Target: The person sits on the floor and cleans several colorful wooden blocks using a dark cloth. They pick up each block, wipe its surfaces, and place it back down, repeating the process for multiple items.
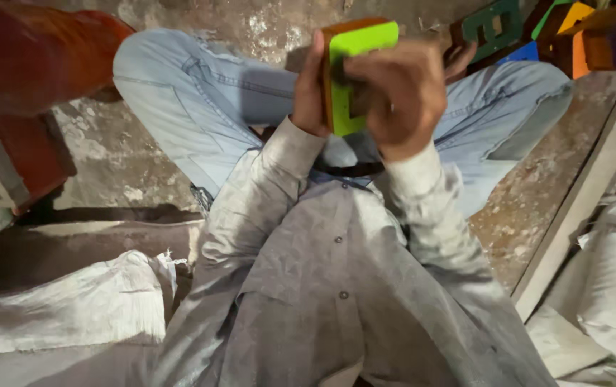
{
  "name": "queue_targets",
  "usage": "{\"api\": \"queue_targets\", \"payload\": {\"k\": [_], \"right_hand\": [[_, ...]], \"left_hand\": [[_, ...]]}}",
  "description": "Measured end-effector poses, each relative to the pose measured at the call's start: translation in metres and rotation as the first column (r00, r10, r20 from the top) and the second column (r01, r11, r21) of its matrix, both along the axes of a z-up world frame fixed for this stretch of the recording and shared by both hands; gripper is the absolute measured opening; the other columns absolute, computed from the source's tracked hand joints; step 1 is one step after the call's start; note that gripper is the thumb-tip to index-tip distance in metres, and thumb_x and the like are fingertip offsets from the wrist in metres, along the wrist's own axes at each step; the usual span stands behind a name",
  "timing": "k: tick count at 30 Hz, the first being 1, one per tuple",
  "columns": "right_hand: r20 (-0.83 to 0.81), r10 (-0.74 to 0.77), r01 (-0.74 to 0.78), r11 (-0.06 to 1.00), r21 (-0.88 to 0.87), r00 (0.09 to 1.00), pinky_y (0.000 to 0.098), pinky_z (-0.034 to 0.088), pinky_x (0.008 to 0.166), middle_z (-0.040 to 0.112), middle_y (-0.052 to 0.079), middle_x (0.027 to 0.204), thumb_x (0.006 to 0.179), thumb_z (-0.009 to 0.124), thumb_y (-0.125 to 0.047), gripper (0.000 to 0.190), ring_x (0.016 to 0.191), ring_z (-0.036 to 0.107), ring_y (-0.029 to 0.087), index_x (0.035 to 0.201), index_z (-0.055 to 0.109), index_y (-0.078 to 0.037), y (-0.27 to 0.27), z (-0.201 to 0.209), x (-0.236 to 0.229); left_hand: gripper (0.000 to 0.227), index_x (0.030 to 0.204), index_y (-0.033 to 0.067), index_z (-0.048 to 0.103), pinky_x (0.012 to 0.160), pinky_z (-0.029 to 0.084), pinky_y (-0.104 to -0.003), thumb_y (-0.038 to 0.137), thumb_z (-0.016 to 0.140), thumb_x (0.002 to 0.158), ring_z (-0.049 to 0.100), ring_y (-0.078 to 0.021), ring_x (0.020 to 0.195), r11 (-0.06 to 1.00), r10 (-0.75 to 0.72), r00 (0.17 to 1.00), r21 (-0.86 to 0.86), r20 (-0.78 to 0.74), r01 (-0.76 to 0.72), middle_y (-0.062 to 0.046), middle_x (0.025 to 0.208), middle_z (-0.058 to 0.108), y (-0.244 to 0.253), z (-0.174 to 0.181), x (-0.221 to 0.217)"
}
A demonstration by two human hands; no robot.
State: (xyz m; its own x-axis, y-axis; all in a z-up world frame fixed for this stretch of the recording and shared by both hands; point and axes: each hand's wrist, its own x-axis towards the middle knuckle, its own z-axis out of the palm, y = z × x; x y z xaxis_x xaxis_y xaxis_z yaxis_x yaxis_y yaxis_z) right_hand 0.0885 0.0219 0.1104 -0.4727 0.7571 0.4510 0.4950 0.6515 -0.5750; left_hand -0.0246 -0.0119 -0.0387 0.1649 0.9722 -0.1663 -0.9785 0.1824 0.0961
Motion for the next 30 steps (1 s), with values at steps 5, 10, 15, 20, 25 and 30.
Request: {"api": "queue_targets", "payload": {"k": [5,10,15,20,25,30], "right_hand": [[0.010,0.029,-0.030,0.998,0.061,1.000,0.0433,0.053,0.095,0.071,0.007,0.110,0.089,0.069,0.005,0.025,0.105,0.064,0.033,0.110,0.076,-0.007,0.012,0.014,-0.016],[0.013,0.070,-0.070,0.998,-0.010,0.997,0.0437,0.052,0.092,0.071,0.008,0.107,0.084,0.066,0.001,0.024,0.102,0.063,0.032,0.106,0.074,-0.006,-0.010,0.010,-0.008],[0.064,-0.335,0.339,0.938,-0.074,0.940,0.0388,0.053,0.087,0.072,0.008,0.108,0.096,0.064,-0.001,0.017,0.103,0.064,0.032,0.108,0.076,-0.005,-0.017,0.008,-0.003],[0.035,-0.104,0.101,0.991,0.087,0.994,0.0446,0.051,0.093,0.071,0.010,0.105,0.088,0.061,0.001,0.021,0.099,0.065,0.031,0.104,0.073,-0.003,-0.023,0.011,-0.016],[0.049,-0.340,0.339,0.940,0.021,0.939,0.0398,0.053,0.093,0.072,0.009,0.106,0.092,0.063,0.005,0.021,0.102,0.065,0.030,0.107,0.075,-0.005,-0.022,0.008,-0.011],[0.028,0.021,-0.024,0.992,0.124,0.999,0.0443,0.051,0.085,0.069,0.014,0.094,0.061,0.062,-0.011,0.041,0.090,0.062,0.034,0.099,0.073,-0.001,-0.018,0.014,-0.010]], "left_hand": [[0.067,0.136,0.0061,0.059,0.083,0.059,-0.033,0.063,0.044,0.105,0.070,-0.0202,0.097,0.995,0.006,0.997,-0.102,-0.071,-0.013,-0.010,0.115,0.071,-0.003,0.008,-0.004],[0.073,0.145,0.0043,0.056,0.088,0.057,-0.035,0.065,0.044,0.107,0.068,-0.0213,0.102,0.992,0.074,0.985,-0.091,-0.155,-0.089,-0.011,0.120,0.069,0.002,0.013,-0.007],[0.074,0.143,0.0056,0.056,0.083,0.057,-0.036,0.067,0.044,0.104,0.068,-0.0227,0.101,0.997,0.009,0.999,-0.075,-0.046,-0.013,-0.012,0.122,0.069,-0.001,0.011,-0.002],[0.077,0.142,0.0022,0.054,0.091,0.060,-0.041,0.069,0.042,0.107,0.069,-0.0268,0.105,0.990,0.097,0.994,-0.094,-0.058,-0.102,-0.014,0.120,0.067,-0.004,0.002,-0.003],[0.078,0.151,0.0039,0.046,0.105,0.058,-0.046,0.066,0.040,0.104,0.067,-0.0291,0.120,0.991,0.104,0.994,-0.084,-0.037,-0.107,-0.015,0.135,0.064,-0.011,0.002,-0.003],[0.079,0.158,0.0022,0.044,0.108,0.054,-0.045,0.065,0.039,0.110,0.064,-0.0286,0.124,0.989,0.147,0.986,0.009,-0.083,-0.147,-0.016,0.137,0.063,-0.003,0.014,-0.006]]}}
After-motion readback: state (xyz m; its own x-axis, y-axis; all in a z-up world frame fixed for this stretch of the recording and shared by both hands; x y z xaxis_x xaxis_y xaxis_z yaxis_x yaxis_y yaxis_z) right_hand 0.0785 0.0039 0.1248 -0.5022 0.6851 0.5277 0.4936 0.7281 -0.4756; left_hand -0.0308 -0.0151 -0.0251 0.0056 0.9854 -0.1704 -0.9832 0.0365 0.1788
